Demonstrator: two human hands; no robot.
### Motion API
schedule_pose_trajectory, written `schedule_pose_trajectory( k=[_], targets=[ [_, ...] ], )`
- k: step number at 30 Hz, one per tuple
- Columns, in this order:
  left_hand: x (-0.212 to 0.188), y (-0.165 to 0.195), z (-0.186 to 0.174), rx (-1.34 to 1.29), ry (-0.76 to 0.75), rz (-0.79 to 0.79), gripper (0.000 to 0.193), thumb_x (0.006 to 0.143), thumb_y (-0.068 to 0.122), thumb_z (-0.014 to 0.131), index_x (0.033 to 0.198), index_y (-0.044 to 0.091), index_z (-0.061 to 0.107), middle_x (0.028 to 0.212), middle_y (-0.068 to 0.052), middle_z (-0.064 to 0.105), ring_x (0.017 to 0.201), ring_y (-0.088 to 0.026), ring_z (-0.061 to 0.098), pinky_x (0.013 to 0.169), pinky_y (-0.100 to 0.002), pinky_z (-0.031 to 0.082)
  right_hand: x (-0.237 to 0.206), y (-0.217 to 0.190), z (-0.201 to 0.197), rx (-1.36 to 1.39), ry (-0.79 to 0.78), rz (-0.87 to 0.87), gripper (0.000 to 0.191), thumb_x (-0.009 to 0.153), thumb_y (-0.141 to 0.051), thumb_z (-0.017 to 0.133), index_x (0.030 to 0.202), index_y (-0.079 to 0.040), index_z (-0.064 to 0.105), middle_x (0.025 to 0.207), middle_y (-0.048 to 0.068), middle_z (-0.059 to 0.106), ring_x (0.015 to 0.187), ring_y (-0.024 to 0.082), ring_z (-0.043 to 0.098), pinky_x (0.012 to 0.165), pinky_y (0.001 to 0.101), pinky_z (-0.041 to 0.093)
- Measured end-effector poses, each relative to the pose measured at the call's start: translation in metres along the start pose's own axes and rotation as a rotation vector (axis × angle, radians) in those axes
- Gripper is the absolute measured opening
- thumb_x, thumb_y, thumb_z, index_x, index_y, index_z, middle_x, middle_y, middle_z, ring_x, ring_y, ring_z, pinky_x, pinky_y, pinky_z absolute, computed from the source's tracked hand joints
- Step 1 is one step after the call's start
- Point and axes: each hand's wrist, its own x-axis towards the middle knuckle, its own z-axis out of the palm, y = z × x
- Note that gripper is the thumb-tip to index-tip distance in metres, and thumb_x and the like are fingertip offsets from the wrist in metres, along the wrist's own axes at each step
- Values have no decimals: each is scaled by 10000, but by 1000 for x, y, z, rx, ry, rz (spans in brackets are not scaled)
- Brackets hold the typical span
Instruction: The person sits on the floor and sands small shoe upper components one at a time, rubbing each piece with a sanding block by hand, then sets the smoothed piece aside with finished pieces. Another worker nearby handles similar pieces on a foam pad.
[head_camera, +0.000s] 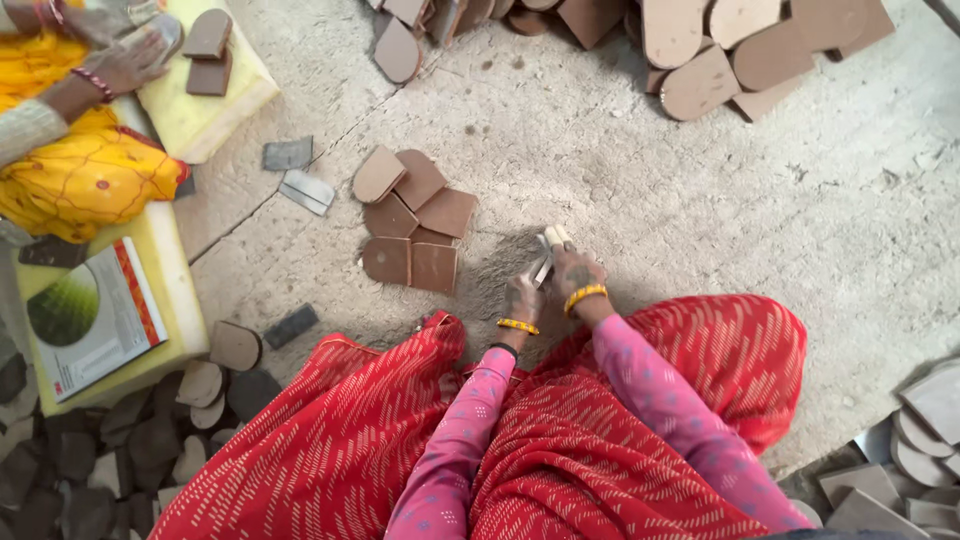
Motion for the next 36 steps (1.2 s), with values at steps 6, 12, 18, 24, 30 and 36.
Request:
schedule_pose_trajectory(
  k=[6, 12, 18, 24, 30, 36],
  targets=[
    [-17, -14, 4, -51, -109, 11, 225, 847, 108, 681, 1058, 32, 694, 971, -184, 726, 831, -376, 713, 712, -424, 583, -64, -12, 14, -50, 165, -72, 578, 781, -189, 586, 1354, -112, 581, 1230, 164, 671, 939, 427, 665, 660, 516, 575],
    [4, -6, 22, -158, 27, -104, 311, 894, 55, 593, 1187, 20, 691, 1038, -193, 729, 881, -347, 722, 729, -426, 565, -2, 21, 11, -17, 97, 2, 326, 939, -192, 589, 1261, -154, 629, 1270, 132, 674, 953, 388, 666, 717, 513, 571],
    [-16, -24, 15, 126, -207, -109, 191, 918, 103, 587, 1053, 60, 715, 945, -191, 738, 825, -349, 715, 683, -429, 567, -58, -2, 26, -188, 111, -67, 383, 865, -234, 584, 1233, -149, 648, 1169, 97, 687, 955, 353, 665, 680, 465, 580],
    [-4, -16, 17, 146, -137, -205, 181, 931, 132, 592, 1045, 66, 716, 913, -223, 731, 810, -396, 704, 661, -467, 560, -27, -9, -26, -81, 255, -49, 386, 914, -300, 615, 1256, -126, 658, 1208, 105, 705, 911, 406, 679, 701, 527, 569],
    [1, -16, 11, 96, -167, -133, 176, 938, 188, 603, 976, 56, 713, 884, -224, 737, 804, -405, 711, 662, -485, 572, -48, -17, -14, -138, 211, -68, 526, 865, -248, 616, 1378, -134, 601, 1157, 133, 710, 897, 416, 689, 645, 514, 576],
    [-1, -21, 15, 111, -136, -165, 207, 892, 260, 654, 917, 71, 734, 857, -197, 742, 795, -390, 725, 653, -482, 571, -33, 5, 0, -115, 159, -29, 408, 933, -328, 645, 1298, -150, 610, 1117, 110, 715, 939, 388, 687, 673, 511, 561]
  ],
)
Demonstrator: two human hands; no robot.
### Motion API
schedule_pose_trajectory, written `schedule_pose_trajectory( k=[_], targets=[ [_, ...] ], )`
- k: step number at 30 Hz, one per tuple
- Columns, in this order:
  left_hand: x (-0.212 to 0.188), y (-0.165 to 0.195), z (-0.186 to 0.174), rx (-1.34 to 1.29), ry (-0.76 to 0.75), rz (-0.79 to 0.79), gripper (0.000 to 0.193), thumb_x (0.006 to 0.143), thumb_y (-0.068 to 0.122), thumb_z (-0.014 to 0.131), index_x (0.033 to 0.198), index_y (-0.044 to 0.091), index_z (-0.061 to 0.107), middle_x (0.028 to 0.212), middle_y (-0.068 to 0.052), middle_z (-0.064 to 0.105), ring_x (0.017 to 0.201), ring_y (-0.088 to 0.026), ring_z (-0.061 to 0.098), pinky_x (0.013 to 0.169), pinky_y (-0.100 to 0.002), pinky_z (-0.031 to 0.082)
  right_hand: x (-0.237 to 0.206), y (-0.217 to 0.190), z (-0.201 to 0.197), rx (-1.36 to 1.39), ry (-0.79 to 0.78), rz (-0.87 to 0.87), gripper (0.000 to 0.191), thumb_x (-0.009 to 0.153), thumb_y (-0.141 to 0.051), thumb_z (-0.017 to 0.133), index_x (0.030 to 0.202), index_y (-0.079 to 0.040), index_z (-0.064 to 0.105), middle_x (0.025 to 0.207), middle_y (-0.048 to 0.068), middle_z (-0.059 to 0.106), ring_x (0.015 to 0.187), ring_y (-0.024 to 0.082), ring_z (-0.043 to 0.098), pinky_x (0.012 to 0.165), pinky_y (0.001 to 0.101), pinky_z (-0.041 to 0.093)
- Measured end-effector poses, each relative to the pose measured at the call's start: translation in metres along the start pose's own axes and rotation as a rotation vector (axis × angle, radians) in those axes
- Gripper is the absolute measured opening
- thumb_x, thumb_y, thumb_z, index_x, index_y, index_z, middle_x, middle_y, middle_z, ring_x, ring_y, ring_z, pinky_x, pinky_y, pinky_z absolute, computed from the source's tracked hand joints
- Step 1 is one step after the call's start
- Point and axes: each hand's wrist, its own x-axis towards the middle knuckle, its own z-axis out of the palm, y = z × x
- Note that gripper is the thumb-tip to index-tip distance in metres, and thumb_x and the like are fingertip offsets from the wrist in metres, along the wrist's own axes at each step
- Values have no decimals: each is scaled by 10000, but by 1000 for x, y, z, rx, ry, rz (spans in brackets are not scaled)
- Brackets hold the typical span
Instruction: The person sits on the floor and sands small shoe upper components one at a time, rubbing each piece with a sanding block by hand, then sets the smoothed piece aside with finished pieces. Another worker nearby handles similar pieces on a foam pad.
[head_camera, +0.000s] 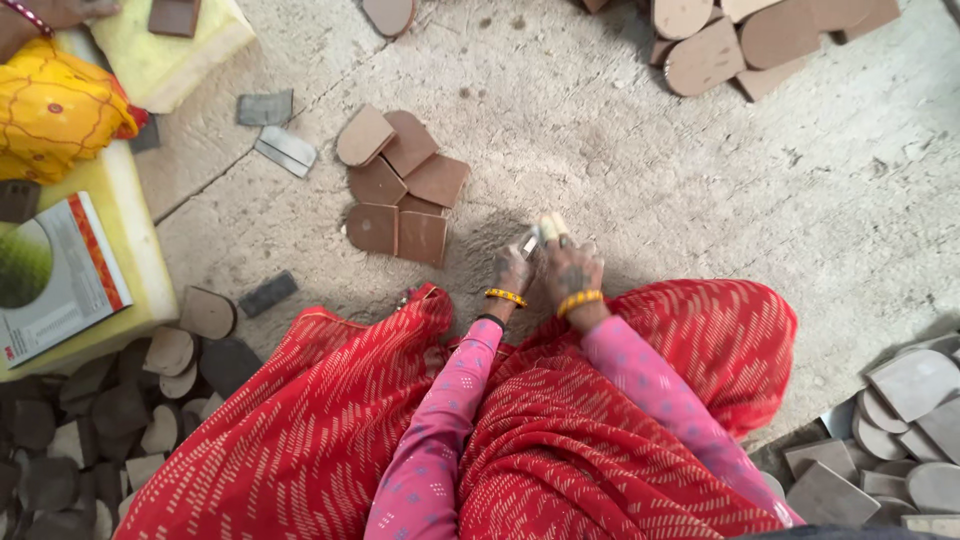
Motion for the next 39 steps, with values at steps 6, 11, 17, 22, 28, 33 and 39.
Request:
schedule_pose_trajectory(
  k=[6, 11, 17, 22, 28, 33, 39],
  targets=[
    [6, 13, -12, -69, 1, -61, 269, 856, 319, 710, 953, 69, 736, 845, -210, 736, 776, -406, 719, 621, -488, 561, 7, -6, -3, 51, 55, -73, 510, 839, -275, 650, 1337, -169, 617, 1059, 115, 718, 869, 363, 685, 666, 500, 558],
    [-6, -5, -3, -137, -24, -113, 267, 867, 283, 692, 1003, 53, 695, 873, -224, 726, 815, -413, 717, 633, -490, 557, -18, -17, 8, -5, 196, -83, 513, 782, -197, 622, 1293, -145, 636, 1076, 99, 725, 897, 385, 686, 660, 504, 555],
    [12, 3, -2, 13, -80, -479, 348, 878, 129, 655, 1211, 32, 621, 923, -232, 704, 848, -435, 701, 642, -499, 538, 26, -11, -9, 81, -257, 102, 397, 889, -323, 627, 1249, -158, 602, 1137, 119, 716, 981, 391, 668, 761, 525, 560],
    [0, 0, -6, -31, -124, -88, 174, 903, 222, 667, 961, 62, 706, 850, -122, 746, 752, -327, 731, 602, -460, 545, -19, -30, -3, 42, 111, -125, 724, 753, -183, 630, 1473, -189, 551, 1485, 99, 640, 896, 407, 656, 652, 517, 565],
    [-4, 10, -13, 106, -21, -181, 154, 916, 147, 612, 937, 73, 746, 826, -198, 726, 728, -405, 688, 578, -484, 519, 23, -16, -12, 69, -70, 12, 563, 859, -271, 631, 1409, -184, 554, 1365, 75, 640, 997, 432, 659, 726, 542, 561],
    [-10, 5, -12, 59, 129, 185, 261, 897, 105, 543, 1057, 77, 747, 859, -196, 727, 719, -405, 687, 605, -483, 544, 13, -29, -36, -87, -85, -27, 709, 797, -308, 648, 1483, -184, 515, 1314, 97, 651, 1021, 395, 670, 740, 540, 562],
    [-38, -17, -4, -219, 24, 48, 177, 986, 154, 585, 1031, 33, 705, 935, -193, 736, 851, -379, 728, 700, -450, 562, -21, -32, -4, 33, 107, -33, 550, 813, -275, 651, 1341, -159, 554, 1308, 96, 635, 1006, 414, 654, 717, 557, 546]
  ],
)
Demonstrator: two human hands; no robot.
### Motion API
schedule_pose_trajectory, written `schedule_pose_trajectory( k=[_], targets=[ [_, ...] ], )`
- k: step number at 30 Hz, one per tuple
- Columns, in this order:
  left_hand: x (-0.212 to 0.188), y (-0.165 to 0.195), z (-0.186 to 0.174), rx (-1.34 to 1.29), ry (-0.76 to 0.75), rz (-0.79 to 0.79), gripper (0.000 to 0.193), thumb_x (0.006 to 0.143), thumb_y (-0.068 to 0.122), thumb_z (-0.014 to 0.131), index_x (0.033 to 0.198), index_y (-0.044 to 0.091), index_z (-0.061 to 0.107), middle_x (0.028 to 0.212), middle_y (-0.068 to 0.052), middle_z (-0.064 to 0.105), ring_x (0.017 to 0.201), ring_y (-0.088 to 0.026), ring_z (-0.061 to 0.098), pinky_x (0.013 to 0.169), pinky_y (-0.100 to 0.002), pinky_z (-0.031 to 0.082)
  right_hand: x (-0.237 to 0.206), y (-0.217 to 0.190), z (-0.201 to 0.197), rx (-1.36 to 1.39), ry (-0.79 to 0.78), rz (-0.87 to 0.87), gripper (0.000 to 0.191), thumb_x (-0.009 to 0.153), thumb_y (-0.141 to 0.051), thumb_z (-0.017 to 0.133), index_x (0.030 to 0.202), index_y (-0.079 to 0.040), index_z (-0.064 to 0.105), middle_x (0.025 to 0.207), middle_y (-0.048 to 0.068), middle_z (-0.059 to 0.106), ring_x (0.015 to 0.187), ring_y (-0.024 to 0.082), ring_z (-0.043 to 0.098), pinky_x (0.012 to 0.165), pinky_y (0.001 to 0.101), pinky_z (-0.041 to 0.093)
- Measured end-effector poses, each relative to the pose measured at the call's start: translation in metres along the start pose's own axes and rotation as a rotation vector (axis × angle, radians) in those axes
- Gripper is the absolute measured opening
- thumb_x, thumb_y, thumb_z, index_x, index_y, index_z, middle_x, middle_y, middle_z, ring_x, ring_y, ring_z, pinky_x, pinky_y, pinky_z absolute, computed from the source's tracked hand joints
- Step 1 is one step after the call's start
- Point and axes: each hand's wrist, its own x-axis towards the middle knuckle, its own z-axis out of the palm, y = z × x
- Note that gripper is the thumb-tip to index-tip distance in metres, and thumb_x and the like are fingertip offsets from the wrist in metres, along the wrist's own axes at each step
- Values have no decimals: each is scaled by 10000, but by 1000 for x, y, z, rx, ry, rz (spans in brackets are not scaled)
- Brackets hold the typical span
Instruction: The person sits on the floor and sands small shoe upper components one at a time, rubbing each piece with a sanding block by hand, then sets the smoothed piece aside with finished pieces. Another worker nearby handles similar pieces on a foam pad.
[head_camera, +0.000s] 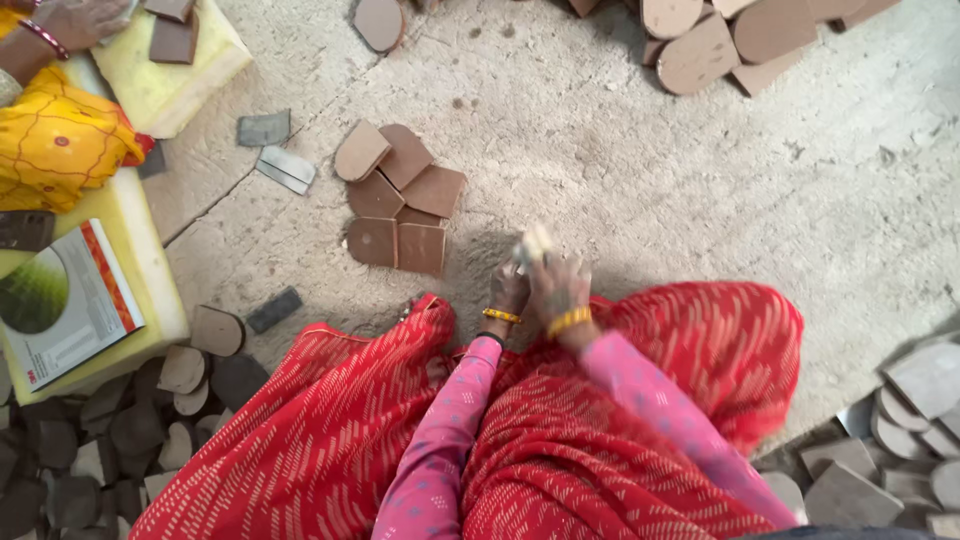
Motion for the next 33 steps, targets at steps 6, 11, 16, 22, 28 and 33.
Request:
schedule_pose_trajectory(
  k=[6, 11, 16, 22, 28, 33],
  targets=[
    [0, 10, -24, -215, 8, 113, 352, 921, 115, 549, 1252, 62, 655, 1117, -225, 720, 1017, -399, 709, 855, -450, 559, 70, 42, 37, 251, -245, 36, 384, 740, -129, 616, 1123, -102, 620, 1154, 184, 668, 1036, 421, 663, 827, 551, 536],
    [5, 11, -54, -194, -400, 101, 526, 847, 143, 574, 1372, 134, 596, 1152, -242, 697, 1025, -421, 682, 855, -478, 550, 62, 36, 39, 265, -347, 142, 277, 855, -134, 571, 1116, -77, 645, 1134, 205, 695, 1047, 430, 680, 882, 525, 553],
    [18, 22, -42, 373, -245, -254, 490, 792, 164, 584, 1266, 184, 705, 1063, -225, 728, 977, -422, 686, 846, -513, 552, 47, 6, 9, 181, -234, 47, 449, 825, -168, 597, 1266, -81, 585, 1202, 187, 689, 953, 421, 694, 761, 517, 557],
    [-6, 10, -20, 445, -11, -229, 219, 890, 277, 660, 992, 106, 752, 997, -202, 739, 907, -411, 692, 801, -528, 558, 0, -17, 2, -9, 49, -66, 648, 775, -208, 636, 1406, -99, 534, 1314, 159, 683, 785, 416, 695, 577, 511, 547],
    [-8, 6, -33, 289, 79, -87, 284, 841, 130, 586, 1081, 76, 727, 1009, -214, 721, 921, -421, 693, 807, -509, 574, 66, 36, 55, 334, -340, -34, 419, 816, -166, 580, 1227, -105, 636, 1126, 236, 715, 975, 427, 685, 796, 511, 548],
    [-19, 3, -42, 269, 117, 96, 280, 819, 68, 600, 1073, 67, 716, 998, -203, 702, 924, -439, 668, 805, -510, 558, 48, 20, 45, 252, -261, -42, 416, 850, -168, 567, 1259, -125, 630, 1168, 233, 714, 947, 438, 683, 772, 527, 546]
  ],
)
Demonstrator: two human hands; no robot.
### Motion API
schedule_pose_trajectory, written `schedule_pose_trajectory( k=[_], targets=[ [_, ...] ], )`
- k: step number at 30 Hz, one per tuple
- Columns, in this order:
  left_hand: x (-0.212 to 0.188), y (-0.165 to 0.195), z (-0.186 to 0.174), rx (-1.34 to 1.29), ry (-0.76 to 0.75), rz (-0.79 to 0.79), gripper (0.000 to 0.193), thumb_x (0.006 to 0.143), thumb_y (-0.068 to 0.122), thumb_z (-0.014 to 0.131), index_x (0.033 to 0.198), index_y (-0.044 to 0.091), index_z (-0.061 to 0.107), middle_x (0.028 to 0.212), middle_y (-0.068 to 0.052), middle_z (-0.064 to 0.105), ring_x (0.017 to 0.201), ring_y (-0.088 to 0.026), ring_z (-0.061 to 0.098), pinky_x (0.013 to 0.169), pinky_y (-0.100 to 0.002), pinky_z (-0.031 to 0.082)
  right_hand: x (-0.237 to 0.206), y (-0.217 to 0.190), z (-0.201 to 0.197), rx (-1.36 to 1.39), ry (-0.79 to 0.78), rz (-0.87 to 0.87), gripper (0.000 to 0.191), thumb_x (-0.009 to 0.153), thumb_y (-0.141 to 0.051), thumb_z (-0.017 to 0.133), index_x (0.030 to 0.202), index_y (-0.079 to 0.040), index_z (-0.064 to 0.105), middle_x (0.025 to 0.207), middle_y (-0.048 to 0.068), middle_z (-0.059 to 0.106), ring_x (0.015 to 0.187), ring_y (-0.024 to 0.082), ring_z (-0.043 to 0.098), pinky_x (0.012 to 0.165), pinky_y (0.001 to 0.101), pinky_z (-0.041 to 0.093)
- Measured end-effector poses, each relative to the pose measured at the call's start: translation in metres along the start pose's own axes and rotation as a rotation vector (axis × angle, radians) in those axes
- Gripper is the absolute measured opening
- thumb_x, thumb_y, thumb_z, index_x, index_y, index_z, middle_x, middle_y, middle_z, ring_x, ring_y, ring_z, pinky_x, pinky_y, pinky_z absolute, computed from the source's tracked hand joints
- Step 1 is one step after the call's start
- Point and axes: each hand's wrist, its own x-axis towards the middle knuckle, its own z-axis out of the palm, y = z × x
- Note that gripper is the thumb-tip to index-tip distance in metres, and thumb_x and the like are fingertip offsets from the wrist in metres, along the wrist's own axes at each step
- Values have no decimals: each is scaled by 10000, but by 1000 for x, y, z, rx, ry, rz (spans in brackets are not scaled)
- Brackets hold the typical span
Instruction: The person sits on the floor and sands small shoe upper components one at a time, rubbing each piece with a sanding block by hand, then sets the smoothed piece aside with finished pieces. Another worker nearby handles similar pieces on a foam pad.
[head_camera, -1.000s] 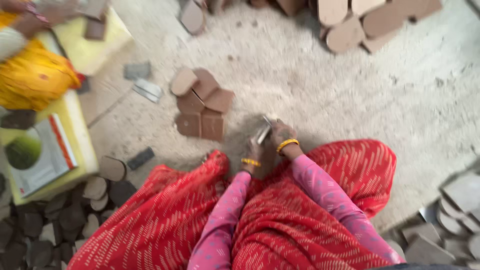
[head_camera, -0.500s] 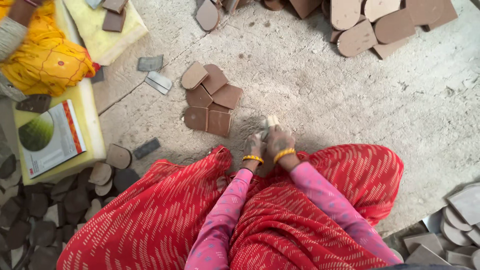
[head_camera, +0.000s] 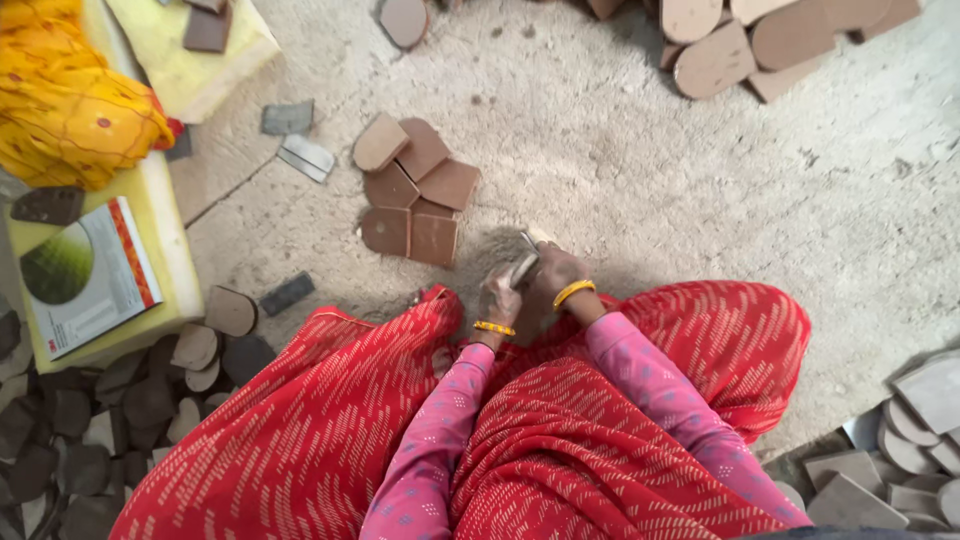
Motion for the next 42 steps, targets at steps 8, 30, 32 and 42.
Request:
schedule_pose_trajectory(
  k=[8, 30, 32, 42],
  targets=[
    [-2, 5, 1, -1, -63, -98, 205, 817, 176, 717, 1011, 111, 720, 892, -180, 702, 805, -424, 660, 701, -510, 544, -33, -27, -8, -138, 123, -2, 398, 950, -222, 569, 1345, -181, 584, 1287, 161, 698, 907, 412, 701, 738, 549, 557],
    [10, 4, 1, 18, 46, 117, 326, 775, 103, 669, 1089, 33, 720, 1001, -204, 722, 932, -413, 681, 827, -478, 566, 15, 25, -5, 263, -57, 124, 492, 803, -116, 555, 1293, -78, 585, 1065, 219, 695, 908, 455, 686, 718, 556, 555],
    [15, 14, -1, -44, 25, 93, 320, 808, 120, 680, 1113, 38, 725, 1004, -207, 720, 918, -418, 680, 797, -474, 559, 19, 29, -11, 348, -49, 177, 472, 800, -90, 543, 1269, -60, 585, 1025, 242, 698, 897, 451, 692, 729, 554, 556],
    [31, 15, 0, -121, -78, -47, 240, 877, 161, 704, 1090, 59, 745, 938, -200, 719, 825, -420, 692, 681, -456, 550, -35, -44, -35, -133, 376, -98, 768, 642, -152, 628, 1399, -52, 547, 1350, 250, 695, 736, 446, 664, 535, 540, 553]
  ],
)
